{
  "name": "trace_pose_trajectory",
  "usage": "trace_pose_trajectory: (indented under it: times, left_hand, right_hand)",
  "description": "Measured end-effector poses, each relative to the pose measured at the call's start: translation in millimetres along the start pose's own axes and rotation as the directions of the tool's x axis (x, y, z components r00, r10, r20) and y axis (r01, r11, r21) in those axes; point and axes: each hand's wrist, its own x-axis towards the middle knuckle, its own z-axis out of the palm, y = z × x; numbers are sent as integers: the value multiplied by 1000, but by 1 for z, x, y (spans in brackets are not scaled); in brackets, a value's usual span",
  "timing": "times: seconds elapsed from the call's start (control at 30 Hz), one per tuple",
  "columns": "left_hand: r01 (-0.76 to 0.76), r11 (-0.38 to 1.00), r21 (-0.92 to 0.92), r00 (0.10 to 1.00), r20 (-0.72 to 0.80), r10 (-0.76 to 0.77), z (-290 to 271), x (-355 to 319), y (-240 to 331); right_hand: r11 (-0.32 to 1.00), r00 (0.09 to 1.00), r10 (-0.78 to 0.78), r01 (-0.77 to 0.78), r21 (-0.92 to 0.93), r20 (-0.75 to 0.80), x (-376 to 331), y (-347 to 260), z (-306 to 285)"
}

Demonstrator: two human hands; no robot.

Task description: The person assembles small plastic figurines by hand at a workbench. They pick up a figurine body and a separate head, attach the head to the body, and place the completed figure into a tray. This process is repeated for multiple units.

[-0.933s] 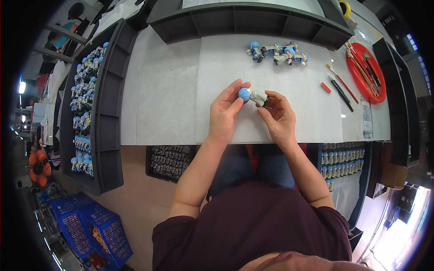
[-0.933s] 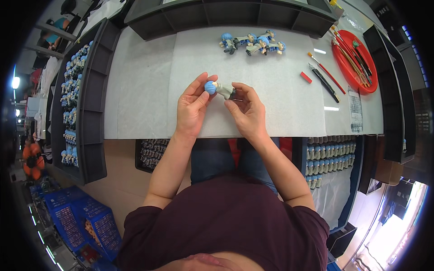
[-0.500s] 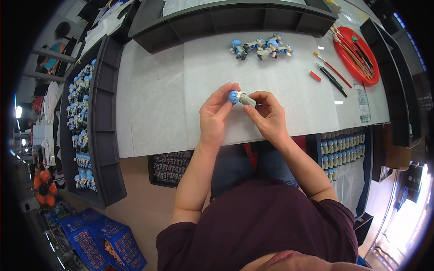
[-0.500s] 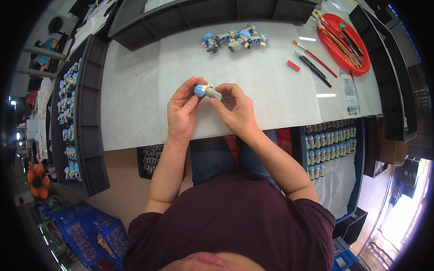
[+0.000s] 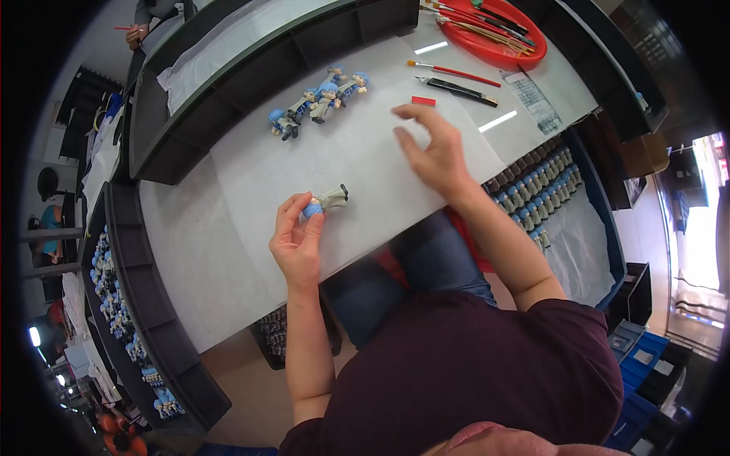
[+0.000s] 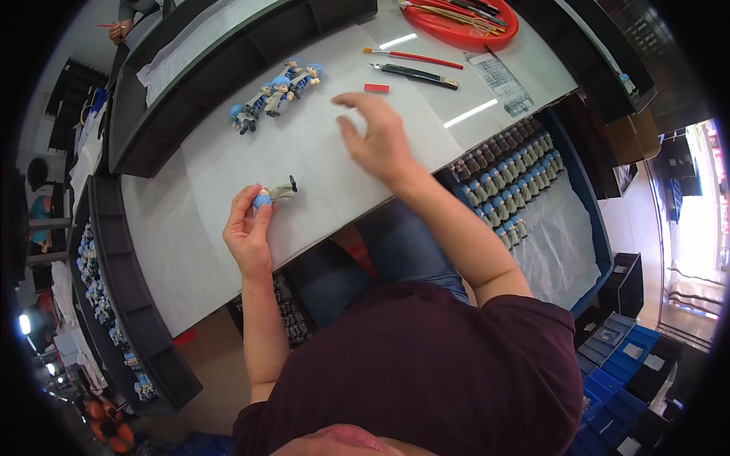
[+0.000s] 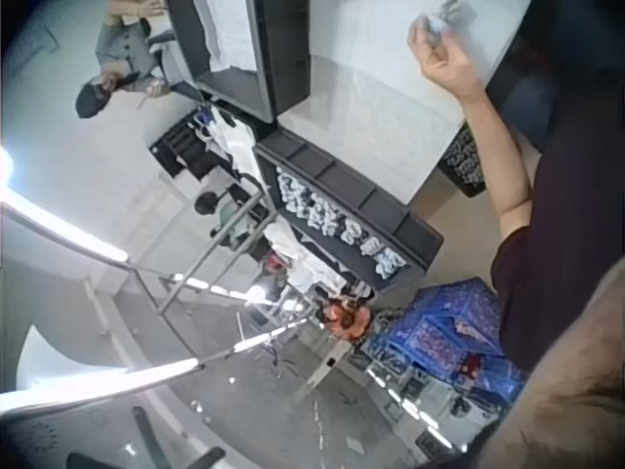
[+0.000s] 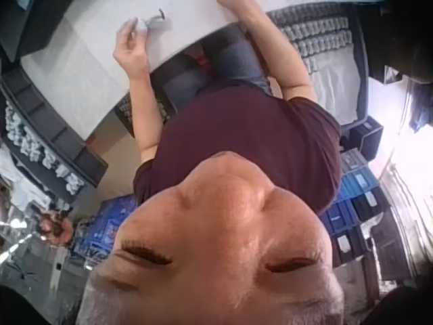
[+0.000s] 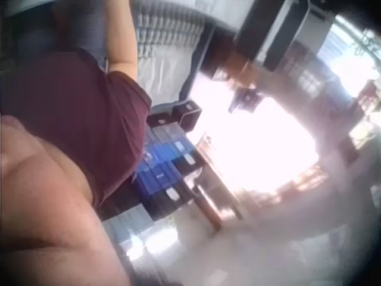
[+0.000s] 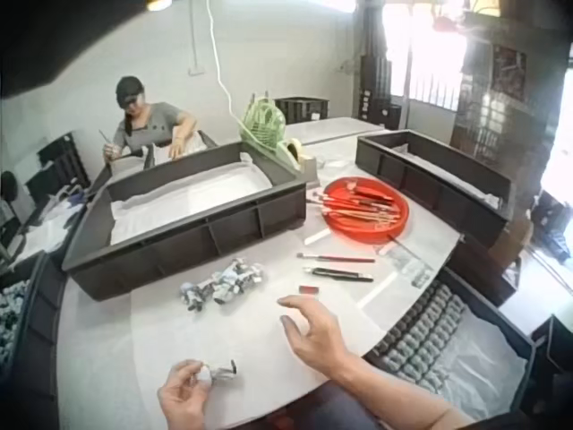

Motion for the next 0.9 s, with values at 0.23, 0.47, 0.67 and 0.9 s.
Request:
trace_pose_trajectory:
  times: [0.23, 0.47, 0.67, 0.9]
  left_hand:
    - [56, 998, -19, 997, -44, -57, 9, 3, 2]
    - [131, 991, -33, 987, -86, -133, 7, 2, 0]
    - [112, 993, 26, 992, -70, -109, 2, 1, 0]
    - [96, 994, 50, 994, -60, -92, 2, 2, 1]
  right_hand:
    - [926, 996, 91, -76, -370, 22, 59, 70, -56]
    - [862, 951, 118, 44, -504, 284, 51, 46, -23]
    - [970, 922, 229, -242, 4, 311, 21, 2, 4]
    - [832, 821, 224, -441, 337, 525, -6, -43, 30]
